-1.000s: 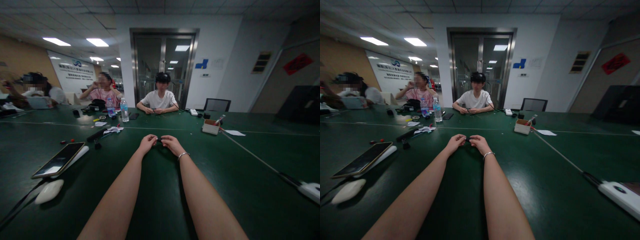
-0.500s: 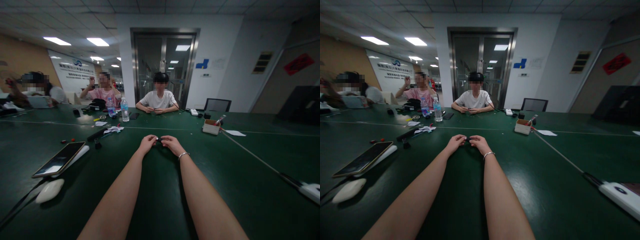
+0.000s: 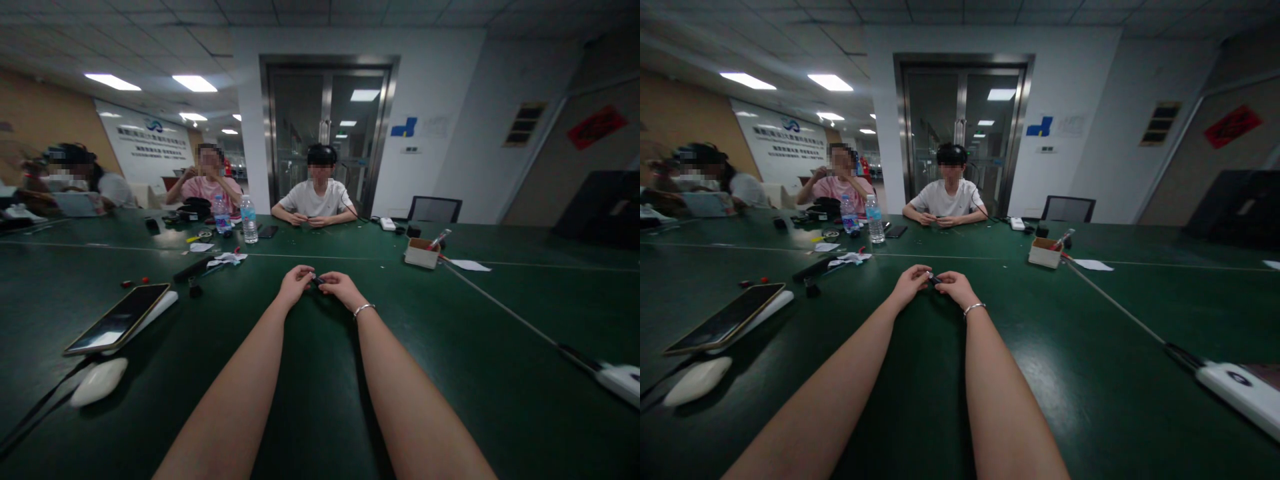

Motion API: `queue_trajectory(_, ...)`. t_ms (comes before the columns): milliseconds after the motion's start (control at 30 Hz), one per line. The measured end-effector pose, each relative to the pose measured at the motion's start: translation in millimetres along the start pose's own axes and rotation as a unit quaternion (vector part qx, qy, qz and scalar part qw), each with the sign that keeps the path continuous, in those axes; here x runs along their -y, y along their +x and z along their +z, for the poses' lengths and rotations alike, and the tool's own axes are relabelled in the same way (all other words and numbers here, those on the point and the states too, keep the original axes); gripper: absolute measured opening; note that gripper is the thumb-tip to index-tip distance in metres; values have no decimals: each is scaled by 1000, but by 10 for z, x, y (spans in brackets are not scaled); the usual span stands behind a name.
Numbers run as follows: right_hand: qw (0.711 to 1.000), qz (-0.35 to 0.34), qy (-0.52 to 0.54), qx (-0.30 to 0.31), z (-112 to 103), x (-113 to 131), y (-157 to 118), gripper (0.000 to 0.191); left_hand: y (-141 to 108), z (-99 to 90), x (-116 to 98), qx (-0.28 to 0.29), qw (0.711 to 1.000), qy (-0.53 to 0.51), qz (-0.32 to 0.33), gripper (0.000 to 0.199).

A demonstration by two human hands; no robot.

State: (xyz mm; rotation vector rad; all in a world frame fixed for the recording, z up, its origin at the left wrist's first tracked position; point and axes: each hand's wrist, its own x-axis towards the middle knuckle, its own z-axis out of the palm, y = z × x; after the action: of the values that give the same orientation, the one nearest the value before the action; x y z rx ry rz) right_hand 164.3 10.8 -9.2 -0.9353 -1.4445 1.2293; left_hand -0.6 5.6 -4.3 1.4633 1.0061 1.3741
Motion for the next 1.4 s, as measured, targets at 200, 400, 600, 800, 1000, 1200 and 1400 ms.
queue_trajectory(200,998,-11,-63,-3,6,-23,24,28,-21,15,-59,22,1000,4,-11,33)
queue_trajectory(400,990,-25,-135,-15,46,-16,3,27,-66,36,-122,42,999,22,1,34)
queue_trajectory(600,970,-72,-230,-38,96,8,-22,24,-59,21,-85,67,998,7,8,32)
queue_trajectory(800,960,-71,-264,-58,142,-9,-20,17,-62,42,-35,82,992,78,63,28)
queue_trajectory(1000,955,-73,-279,-75,163,-62,0,14,-83,64,-35,30,985,142,89,24)
queue_trajectory(1200,952,-63,-289,-80,166,-24,-16,14,-74,73,-7,17,984,153,94,20)
queue_trajectory(1400,947,-46,-309,-79,179,51,-57,15,-68,99,11,2,975,198,95,17)
